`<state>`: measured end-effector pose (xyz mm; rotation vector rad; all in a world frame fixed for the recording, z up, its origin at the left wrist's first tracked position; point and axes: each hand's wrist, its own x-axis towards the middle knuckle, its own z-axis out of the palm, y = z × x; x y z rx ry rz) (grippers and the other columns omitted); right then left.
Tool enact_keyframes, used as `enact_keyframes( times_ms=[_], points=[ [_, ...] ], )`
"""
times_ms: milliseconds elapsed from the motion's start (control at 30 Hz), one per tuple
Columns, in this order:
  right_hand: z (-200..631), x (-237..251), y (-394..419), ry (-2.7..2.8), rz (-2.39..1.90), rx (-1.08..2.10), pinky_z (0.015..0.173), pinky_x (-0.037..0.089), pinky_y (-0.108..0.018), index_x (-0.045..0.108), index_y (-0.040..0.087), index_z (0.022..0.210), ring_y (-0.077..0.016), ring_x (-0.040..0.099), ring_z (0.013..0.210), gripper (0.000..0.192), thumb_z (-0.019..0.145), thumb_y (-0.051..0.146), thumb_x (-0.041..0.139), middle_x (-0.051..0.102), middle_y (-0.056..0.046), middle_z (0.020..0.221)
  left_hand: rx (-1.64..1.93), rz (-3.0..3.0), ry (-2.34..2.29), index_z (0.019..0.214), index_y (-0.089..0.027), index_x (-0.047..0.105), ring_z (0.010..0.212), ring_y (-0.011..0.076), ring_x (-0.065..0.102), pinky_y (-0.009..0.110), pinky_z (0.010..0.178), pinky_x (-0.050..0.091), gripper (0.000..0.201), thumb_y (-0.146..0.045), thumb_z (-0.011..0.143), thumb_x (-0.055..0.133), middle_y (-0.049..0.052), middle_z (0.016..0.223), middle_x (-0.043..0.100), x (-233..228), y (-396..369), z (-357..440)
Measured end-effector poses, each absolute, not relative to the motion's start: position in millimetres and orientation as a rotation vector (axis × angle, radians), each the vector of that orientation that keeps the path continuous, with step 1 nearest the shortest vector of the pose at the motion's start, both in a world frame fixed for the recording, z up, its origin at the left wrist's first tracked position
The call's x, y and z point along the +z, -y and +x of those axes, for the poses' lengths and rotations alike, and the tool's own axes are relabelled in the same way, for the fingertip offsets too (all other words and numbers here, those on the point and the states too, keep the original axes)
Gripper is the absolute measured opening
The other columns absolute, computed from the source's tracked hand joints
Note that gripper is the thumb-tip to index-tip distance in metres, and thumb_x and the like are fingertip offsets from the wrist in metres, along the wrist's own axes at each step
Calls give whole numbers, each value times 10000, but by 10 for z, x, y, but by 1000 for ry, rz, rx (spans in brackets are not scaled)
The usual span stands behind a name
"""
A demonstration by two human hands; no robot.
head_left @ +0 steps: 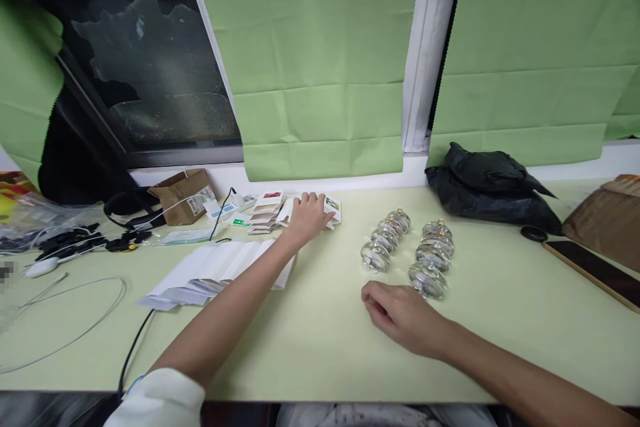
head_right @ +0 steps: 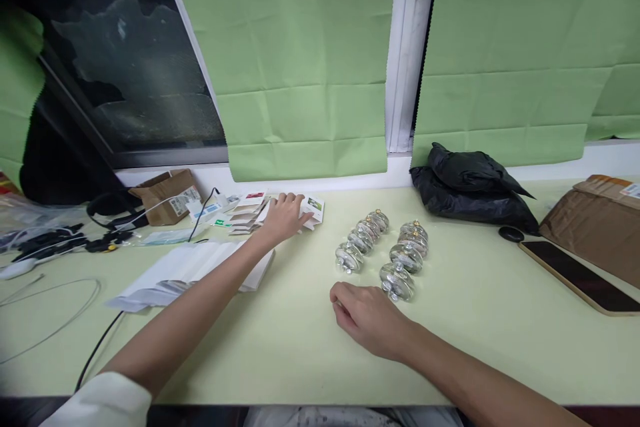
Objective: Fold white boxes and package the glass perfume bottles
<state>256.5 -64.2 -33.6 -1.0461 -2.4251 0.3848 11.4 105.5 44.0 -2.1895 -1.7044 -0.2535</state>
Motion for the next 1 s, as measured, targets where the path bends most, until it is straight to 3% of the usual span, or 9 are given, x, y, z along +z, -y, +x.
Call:
enact_keyframes(
  times_ms=[133, 267, 467, 700, 833, 1000],
  points=[
    [2564, -353, 634, 2423, -1037, 377, 631, 347, -281, 546, 246, 1099, -157, 594, 665, 149, 1010, 147, 479, 692, 11, 867, -230, -2155, 1838, 1420, -63, 542, 1315, 438, 484, 546, 1089, 304, 656, -583, 1025, 477, 299, 1349, 644, 445, -1432, 371],
    [2561, -354, 636, 2436, -1037, 358, 639, 343, -280, 543, 244, 1099, -156, 602, 688, 149, 1009, 146, 476, 700, 7, 906, -180, -2112, 1964, 1518, 19, 438, 1419, 486, 409, 601, 1146, 184, 701, -494, 1041, 456, 340, 1305, 668, 386, -1638, 586],
    [2557, -347, 634, 2441, -1040, 356, 647, 343, -278, 536, 246, 1091, -156, 606, 700, 139, 1013, 150, 474, 698, 14, 916, -99, -2123, 2020, 1552, -3, 442, 1525, 521, 260, 667, 1183, 26, 737, -415, 957, 581, 343, 1421, 601, 261, -1673, 785],
    [2553, -359, 621, 2430, -1034, 346, 636, 338, -279, 538, 247, 1099, -158, 606, 691, 151, 1001, 145, 487, 701, 12, 906, -31, -2123, 2003, 1541, -152, 504, 1434, 487, 380, 648, 1166, 63, 697, -520, 952, 571, 258, 1353, 668, 179, -1723, 850],
    [2556, -343, 627, 2428, -1036, 355, 638, 344, -278, 541, 249, 1096, -156, 601, 683, 139, 1011, 156, 483, 699, 15, 900, -33, -2112, 2025, 1559, -121, 470, 1424, 511, 375, 641, 1142, 104, 739, -522, 947, 567, 280, 1357, 653, 139, -1730, 884],
    [2557, -347, 626, 2430, -1036, 355, 643, 348, -276, 548, 247, 1107, -158, 605, 686, 145, 1009, 157, 489, 700, 13, 891, -64, -2073, 2036, 1600, 6, 338, 1427, 527, 343, 608, 1118, 150, 871, -490, 932, 596, 355, 1417, 581, 153, -1713, 929]
  ],
)
